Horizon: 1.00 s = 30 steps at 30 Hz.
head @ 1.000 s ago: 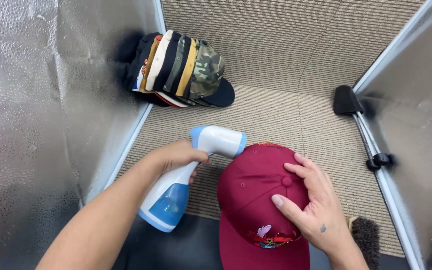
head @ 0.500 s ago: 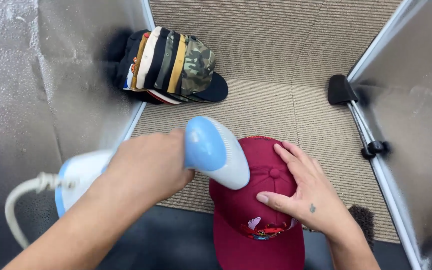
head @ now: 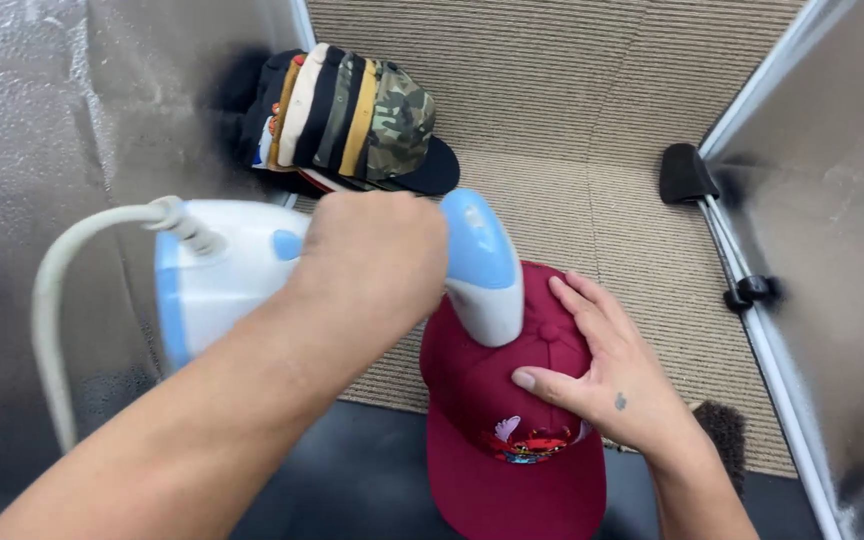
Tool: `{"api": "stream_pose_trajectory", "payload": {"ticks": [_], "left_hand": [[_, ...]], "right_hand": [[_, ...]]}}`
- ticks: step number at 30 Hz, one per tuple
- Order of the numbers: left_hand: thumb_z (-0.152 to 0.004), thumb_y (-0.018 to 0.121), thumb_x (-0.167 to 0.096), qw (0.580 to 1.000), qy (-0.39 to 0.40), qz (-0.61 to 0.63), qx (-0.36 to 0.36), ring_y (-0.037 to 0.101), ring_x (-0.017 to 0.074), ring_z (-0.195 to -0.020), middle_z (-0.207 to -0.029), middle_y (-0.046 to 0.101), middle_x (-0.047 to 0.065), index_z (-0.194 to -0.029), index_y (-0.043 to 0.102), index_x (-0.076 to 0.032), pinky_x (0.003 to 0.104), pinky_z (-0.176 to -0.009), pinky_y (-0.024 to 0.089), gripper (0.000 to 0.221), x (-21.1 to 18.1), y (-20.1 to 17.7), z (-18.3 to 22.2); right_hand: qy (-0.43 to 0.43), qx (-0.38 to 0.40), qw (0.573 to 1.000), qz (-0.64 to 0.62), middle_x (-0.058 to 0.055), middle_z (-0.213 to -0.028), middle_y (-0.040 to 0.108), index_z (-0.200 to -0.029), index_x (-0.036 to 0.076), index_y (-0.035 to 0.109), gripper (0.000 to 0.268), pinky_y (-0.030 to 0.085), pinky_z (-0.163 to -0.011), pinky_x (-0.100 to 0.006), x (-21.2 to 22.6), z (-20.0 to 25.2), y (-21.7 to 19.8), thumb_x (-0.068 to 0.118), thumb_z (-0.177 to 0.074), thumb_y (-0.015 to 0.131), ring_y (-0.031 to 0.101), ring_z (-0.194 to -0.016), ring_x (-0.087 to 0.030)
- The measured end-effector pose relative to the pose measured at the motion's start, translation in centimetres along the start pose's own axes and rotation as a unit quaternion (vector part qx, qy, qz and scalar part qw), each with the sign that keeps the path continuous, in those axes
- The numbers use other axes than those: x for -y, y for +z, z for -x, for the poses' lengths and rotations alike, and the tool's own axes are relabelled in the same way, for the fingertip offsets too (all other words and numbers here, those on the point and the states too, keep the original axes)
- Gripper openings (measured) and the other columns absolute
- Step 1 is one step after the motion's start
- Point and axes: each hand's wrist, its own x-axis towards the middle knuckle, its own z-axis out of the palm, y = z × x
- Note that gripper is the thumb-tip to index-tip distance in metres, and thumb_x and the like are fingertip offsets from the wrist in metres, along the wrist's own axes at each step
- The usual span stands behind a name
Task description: Steaming and brushing a baseball cap to clean and shape it inside a light box.
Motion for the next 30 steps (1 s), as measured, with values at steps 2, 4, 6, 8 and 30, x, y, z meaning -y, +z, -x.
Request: {"api": "stream_pose_trajectory", "payload": {"ticks": [2,4,6,8,30], "left_hand": [[-0.089,0.060,-0.014,1.000,0.002,0.011,0.014,0.077,0.0255,-0.087,-0.098,0.077,-0.003,-0.100,0.076,-0.028,0.040,-0.065,0.059,0.024,-0.3,-0.7,-0.4],[-0.090,0.059,-0.013,0.999,0.020,0.024,0.028,0.077,0.0260,-0.089,-0.100,0.077,-0.002,-0.103,0.076,-0.027,0.041,-0.066,0.059,0.025,-0.6,-1.4,-0.6],[-0.091,0.056,-0.012,0.995,-0.003,0.042,0.087,0.076,0.0296,-0.092,-0.105,0.076,0.002,-0.106,0.076,-0.022,0.044,-0.072,0.060,0.027,0.0,-2.0,-0.2],[-0.090,0.056,-0.012,0.994,-0.006,0.020,0.107,0.076,0.0308,-0.094,-0.107,0.075,0.003,-0.108,0.075,-0.022,0.046,-0.074,0.060,0.029,0.8,-2.3,0.6],[-0.082,0.065,-0.011,0.996,0.056,0.049,0.053,0.075,0.0322,-0.093,-0.092,0.076,0.012,-0.100,0.078,-0.004,0.064,-0.075,0.059,0.023,-0.4,-2.3,-3.2]], "right_hand": [[-0.001,0.001,1.000,-0.002,0.000,-0.168,0.029,-0.157,0.019,0.039,0.107,0.021,-0.123,-0.043,0.1,-0.3,0.1,0.057,-0.065,0.079,0.026,-0.155,-0.019],[0.013,-0.005,1.000,-0.005,0.000,-0.168,0.029,-0.157,0.019,0.039,0.108,0.020,-0.123,-0.042,-0.1,0.1,0.1,0.056,-0.064,0.079,0.026,-0.155,-0.018],[-0.001,-0.004,1.000,0.006,0.000,-0.167,0.030,-0.157,0.020,0.039,0.107,0.021,-0.123,-0.043,-0.3,-0.1,0.1,0.058,-0.065,0.078,0.026,-0.155,-0.018],[0.001,-0.004,1.000,0.001,0.000,-0.167,0.030,-0.156,0.018,0.040,0.106,0.022,-0.123,-0.044,0.0,0.0,-0.1,0.058,-0.065,0.078,0.027,-0.154,-0.019],[-0.051,-0.028,0.998,0.020,-0.010,-0.159,0.040,-0.156,0.022,0.045,0.105,0.028,-0.123,-0.052,-1.7,-0.2,0.4,0.048,-0.065,0.091,0.037,-0.148,-0.036]]}}
